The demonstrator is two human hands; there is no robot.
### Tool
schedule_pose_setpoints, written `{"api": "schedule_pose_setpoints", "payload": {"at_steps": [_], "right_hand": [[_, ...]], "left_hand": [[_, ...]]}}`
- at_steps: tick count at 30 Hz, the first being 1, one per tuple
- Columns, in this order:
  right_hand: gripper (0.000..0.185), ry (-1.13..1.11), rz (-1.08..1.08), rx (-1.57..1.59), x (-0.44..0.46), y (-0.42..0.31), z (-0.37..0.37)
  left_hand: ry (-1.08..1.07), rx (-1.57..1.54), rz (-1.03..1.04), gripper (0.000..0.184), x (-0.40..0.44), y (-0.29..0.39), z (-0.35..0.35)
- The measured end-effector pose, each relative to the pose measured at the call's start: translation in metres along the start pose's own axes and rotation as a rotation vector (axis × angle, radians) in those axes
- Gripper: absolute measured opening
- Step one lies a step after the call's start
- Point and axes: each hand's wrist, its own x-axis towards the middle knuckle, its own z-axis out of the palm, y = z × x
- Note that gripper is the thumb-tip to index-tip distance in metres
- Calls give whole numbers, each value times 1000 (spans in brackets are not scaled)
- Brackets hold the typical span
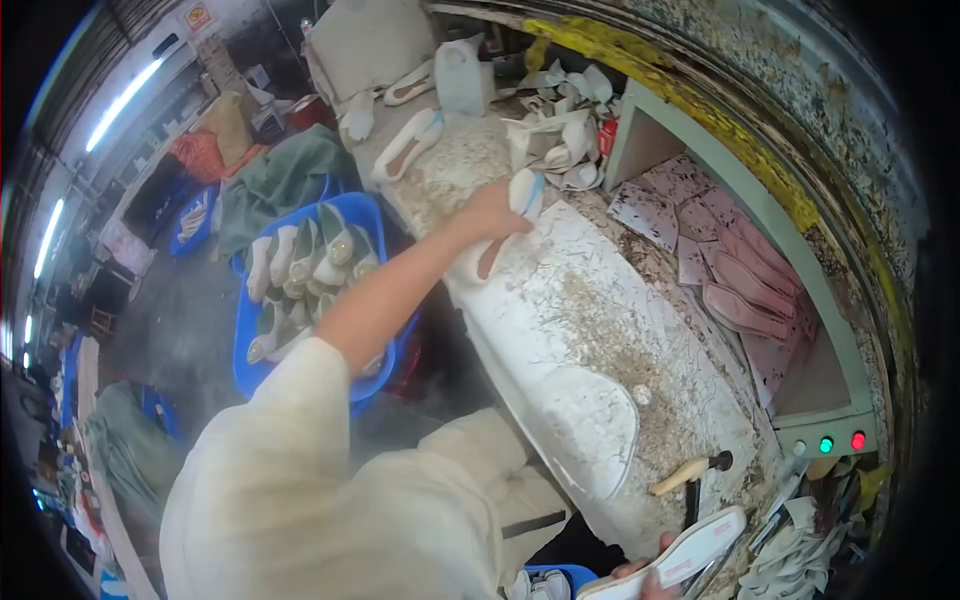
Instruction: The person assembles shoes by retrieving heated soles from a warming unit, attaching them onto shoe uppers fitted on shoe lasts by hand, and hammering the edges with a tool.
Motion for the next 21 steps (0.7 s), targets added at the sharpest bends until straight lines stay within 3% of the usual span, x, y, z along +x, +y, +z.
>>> {"api": "schedule_pose_setpoints", "payload": {"at_steps": [2,4,7,8,9,11,12,14,17,21], "right_hand": [[58,-124,-2,115,-2,4,-19],[55,-212,-43,258,-12,4,-4],[48,-259,-99,472,-47,-22,88],[64,-202,-65,441,-47,3,62],[87,-146,-31,410,-48,27,37],[85,-308,-50,170,-61,28,43],[84,-201,-98,-17,-75,30,41],[77,42,-67,-290,-101,32,48],[64,-53,-138,-425,-107,31,92],[39,-300,134,-263,-108,56,89]], "left_hand": [[-37,-71,14,90,-22,3,-4],[14,-433,143,89,-79,15,-17],[-306,-1373,61,84,-173,19,-4],[-409,-1542,-94,83,-198,19,8],[-553,-1559,-105,85,-219,23,22],[-740,-1476,-108,84,-268,28,60],[-784,-1492,-106,83,-287,30,76],[-867,-1510,-97,81,-320,25,95],[-971,-1324,47,78,-335,21,88],[-987,-1293,138,46,-330,16,77]]}}
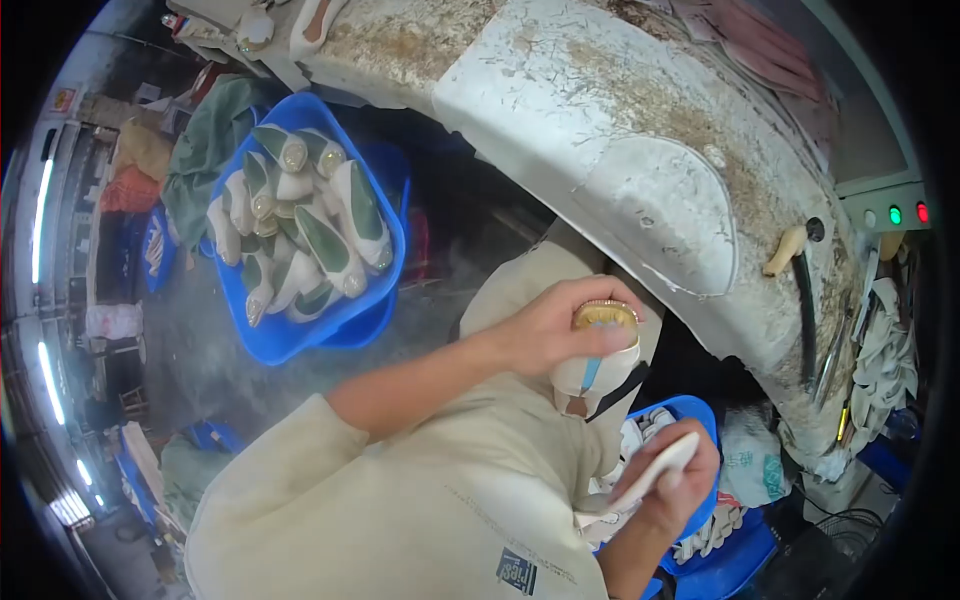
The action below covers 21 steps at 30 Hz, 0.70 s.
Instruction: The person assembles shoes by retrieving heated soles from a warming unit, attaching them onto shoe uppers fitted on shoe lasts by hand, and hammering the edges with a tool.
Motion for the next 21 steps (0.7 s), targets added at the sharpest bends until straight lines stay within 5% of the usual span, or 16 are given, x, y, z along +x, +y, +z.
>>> {"api": "schedule_pose_setpoints", "payload": {"at_steps": [3,9,15,18,21], "right_hand": [[36,38,43,71,23,8,33],[35,14,24,-30,51,7,40],[23,69,-85,-211,63,6,48],[20,98,-97,-215,61,5,50],[21,125,-110,-275,61,0,53]], "left_hand": [[159,17,-91,26,3,1,17],[131,206,-63,25,10,3,23],[-32,-144,115,95,10,-8,25],[-66,18,74,122,11,-6,23],[-83,47,81,121,9,-4,23]]}}
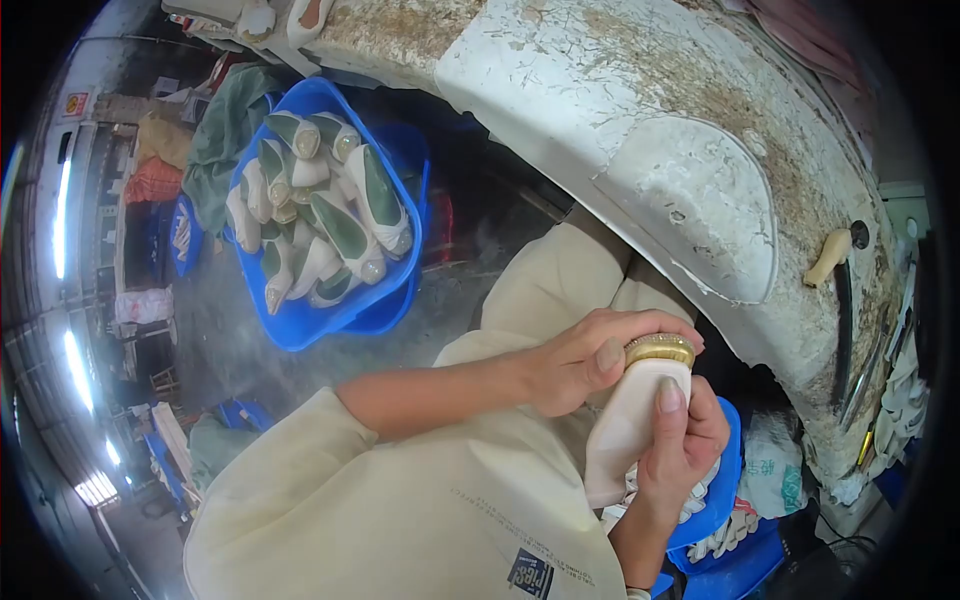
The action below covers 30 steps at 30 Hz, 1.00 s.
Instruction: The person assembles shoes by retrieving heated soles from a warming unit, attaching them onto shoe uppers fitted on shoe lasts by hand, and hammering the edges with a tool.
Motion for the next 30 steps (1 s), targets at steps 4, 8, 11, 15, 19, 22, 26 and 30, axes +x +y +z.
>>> {"api": "schedule_pose_setpoints", "payload": {"at_steps": [4,8,11,15,19,22,26,30], "right_hand": [[22,28,31,32,1,-4,-1],[23,30,7,-54,2,-3,-2],[24,50,-3,-84,2,-2,-1],[26,61,14,-110,3,-4,1],[24,54,-35,-171,2,0,0],[19,83,-114,-227,2,9,3],[12,228,-262,-164,-12,17,18],[32,115,-525,-293,-17,33,4]], "left_hand": [[99,59,105,108,1,-3,5],[45,79,70,115,2,-3,1],[52,139,77,119,2,-4,2],[54,118,127,107,2,-6,1],[40,198,69,72,1,0,-2],[43,245,-2,56,-2,9,-2],[20,358,10,55,-9,10,-8],[-5,349,11,57,-15,7,-11]]}}
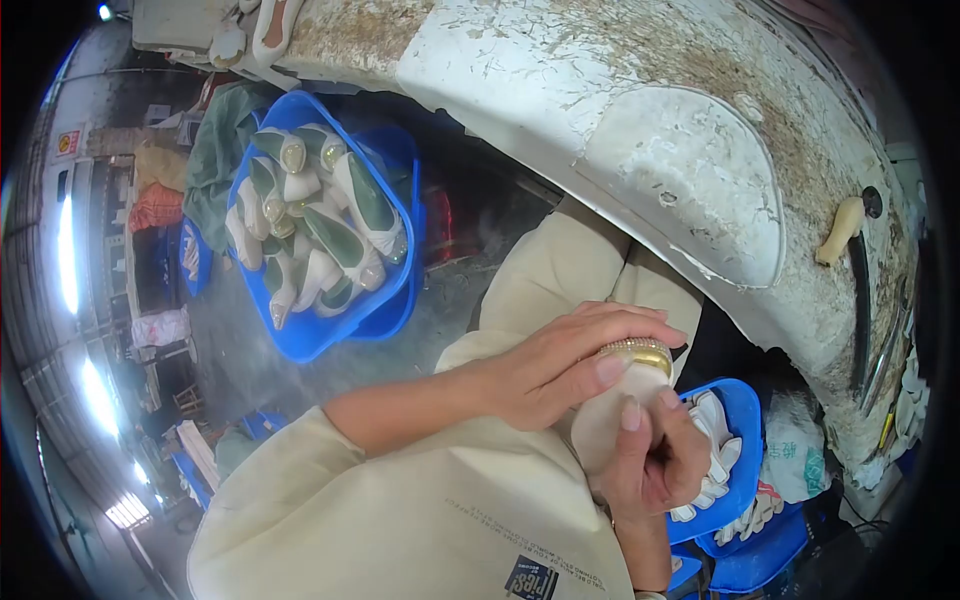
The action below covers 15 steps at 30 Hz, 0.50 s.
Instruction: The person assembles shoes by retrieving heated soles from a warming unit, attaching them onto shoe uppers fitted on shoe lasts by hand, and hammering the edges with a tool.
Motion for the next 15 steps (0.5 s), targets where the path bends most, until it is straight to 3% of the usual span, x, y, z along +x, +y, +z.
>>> {"api": "schedule_pose_setpoints", "payload": {"at_steps": [4,12,15], "right_hand": [[36,-52,-84,20,6,4,3],[34,-127,-19,5,20,1,4],[38,-213,-24,-32,30,3,5]], "left_hand": [[7,15,2,57,-3,1,0],[15,9,-60,51,-3,18,-9],[83,-64,-272,42,-6,26,-10]]}}
